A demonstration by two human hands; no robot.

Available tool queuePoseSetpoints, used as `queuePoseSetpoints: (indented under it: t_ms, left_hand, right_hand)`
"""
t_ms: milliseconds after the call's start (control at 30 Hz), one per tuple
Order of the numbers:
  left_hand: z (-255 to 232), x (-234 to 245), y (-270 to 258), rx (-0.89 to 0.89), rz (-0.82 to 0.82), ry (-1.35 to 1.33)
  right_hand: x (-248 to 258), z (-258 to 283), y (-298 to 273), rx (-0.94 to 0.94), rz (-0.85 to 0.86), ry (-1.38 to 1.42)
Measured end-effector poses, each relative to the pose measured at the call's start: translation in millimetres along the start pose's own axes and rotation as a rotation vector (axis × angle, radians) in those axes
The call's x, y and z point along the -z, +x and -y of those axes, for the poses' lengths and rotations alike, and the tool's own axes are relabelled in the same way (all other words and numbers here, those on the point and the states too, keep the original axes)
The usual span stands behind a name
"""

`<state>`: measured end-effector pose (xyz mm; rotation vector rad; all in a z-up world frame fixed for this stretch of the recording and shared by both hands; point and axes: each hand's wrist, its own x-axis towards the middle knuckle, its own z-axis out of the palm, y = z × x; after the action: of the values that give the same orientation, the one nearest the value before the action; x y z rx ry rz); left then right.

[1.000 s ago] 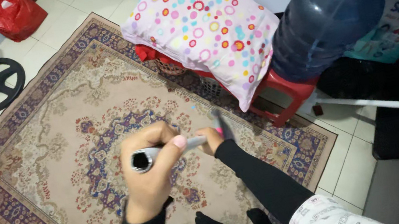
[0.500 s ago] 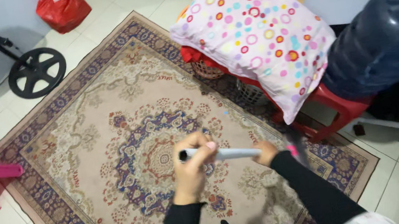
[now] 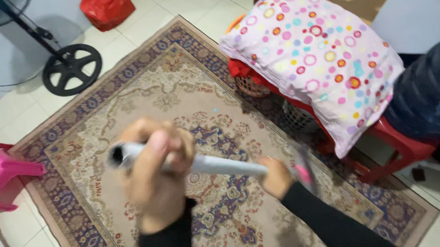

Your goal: The person connects a broom head to a handle by hand, then walks to a closet and moves several hanging garments to look inside.

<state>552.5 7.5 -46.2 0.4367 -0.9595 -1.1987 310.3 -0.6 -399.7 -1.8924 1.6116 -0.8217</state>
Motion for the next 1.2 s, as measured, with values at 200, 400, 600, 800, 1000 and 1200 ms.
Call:
queuePoseSetpoints:
  t_ms: [200,400,600,800,1000,1200]
  left_hand:
    - [123,6,-18,0.365,-0.245,0.201]
    - [94,-6,20,0.203,-0.155,0.432]
    - [62,-81,36,-0.091,0.113,0.668]
    - [27,-121,78,-0.154,0.032,0.461]
    - [88,-116,61,-0.131,-0.504,0.384]
    - [140,-112,7,-0.092,-0.49,0.59]
  right_hand:
    - [-5,-100,-71,-0.331,0.203,-0.047]
    - [-60,-46,36,-0.225,0.121,0.041]
    - [-15,31,145,0.098,0.177,0.814]
    - [58,-5,162,0.164,0.696,0.455]
    - [61,-97,86,-0.01,0.75,0.266]
    - [1,-101,78,0.213,0.668,0.12]
